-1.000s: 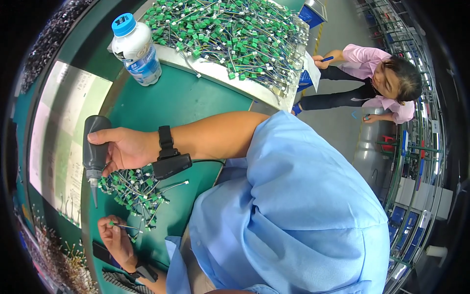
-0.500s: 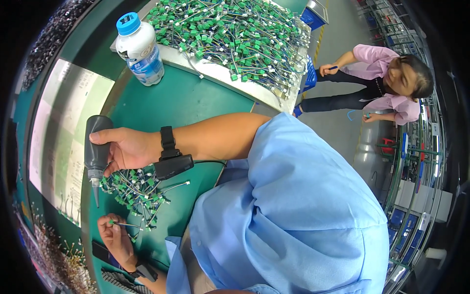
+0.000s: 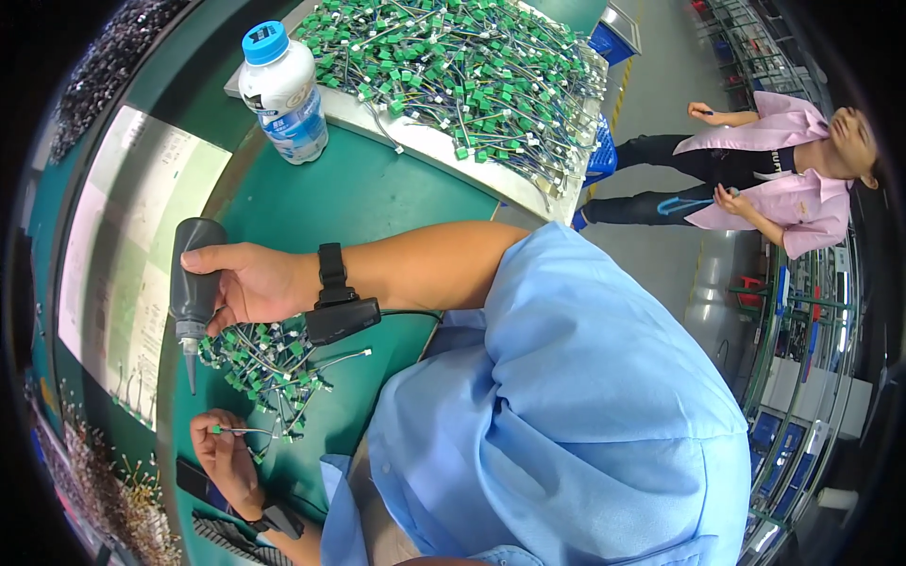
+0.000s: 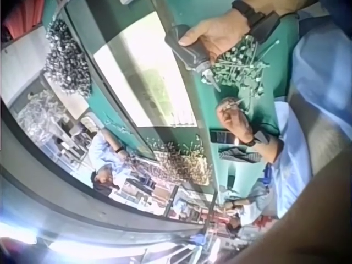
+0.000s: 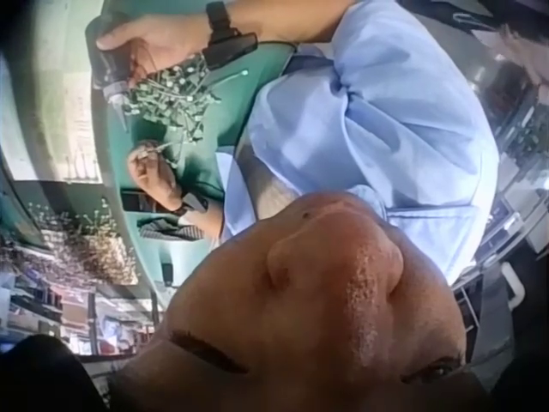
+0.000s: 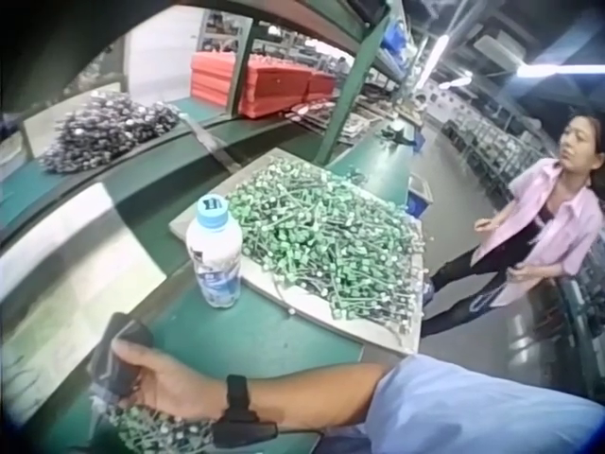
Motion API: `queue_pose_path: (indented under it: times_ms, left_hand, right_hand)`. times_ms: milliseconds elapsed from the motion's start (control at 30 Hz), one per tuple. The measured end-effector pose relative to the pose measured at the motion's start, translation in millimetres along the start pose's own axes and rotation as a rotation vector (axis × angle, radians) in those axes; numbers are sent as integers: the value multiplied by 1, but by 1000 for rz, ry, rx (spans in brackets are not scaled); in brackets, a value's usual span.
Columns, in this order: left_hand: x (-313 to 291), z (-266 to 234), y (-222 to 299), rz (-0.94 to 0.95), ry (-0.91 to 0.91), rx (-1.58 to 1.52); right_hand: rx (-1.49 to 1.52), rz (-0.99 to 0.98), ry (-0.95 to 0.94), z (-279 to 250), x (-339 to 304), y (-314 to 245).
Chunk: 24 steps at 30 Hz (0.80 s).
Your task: The person picks up a wire assembly, applies a substance to the connector from a squeeze bottle, and places it onto a paper sheet, repeating this for several assemblies.
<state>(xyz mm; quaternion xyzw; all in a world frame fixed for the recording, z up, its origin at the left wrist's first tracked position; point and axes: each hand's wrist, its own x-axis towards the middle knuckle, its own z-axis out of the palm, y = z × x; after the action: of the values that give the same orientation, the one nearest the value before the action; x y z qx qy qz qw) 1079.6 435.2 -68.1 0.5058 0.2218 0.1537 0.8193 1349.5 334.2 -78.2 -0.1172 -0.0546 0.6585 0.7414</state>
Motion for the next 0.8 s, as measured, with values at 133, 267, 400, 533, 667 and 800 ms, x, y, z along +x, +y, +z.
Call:
queue_pose_path:
  times_ms: [133, 267, 400, 533, 667, 800]
  left_hand:
    - [0, 0, 0, 1, 36, 14]
    - [0, 2, -1, 22, 48, 69]
    - [2, 9, -1, 42, 81, 113]
    - [4, 12, 0, 36, 108, 129]
    - [5, 10, -1, 39, 107, 117]
    - [-2, 1, 0, 38, 97, 133]
  right_hand:
    - [1, 3, 4, 1, -1, 0]
    - [-5, 0, -4, 0, -1, -1]
    - [4, -2, -11, -1, 0, -2]
    - [3, 7, 0, 0, 0, -4]
    - [-11, -9, 4, 0, 0, -4]
    - [5, -3, -14, -2, 2, 5]
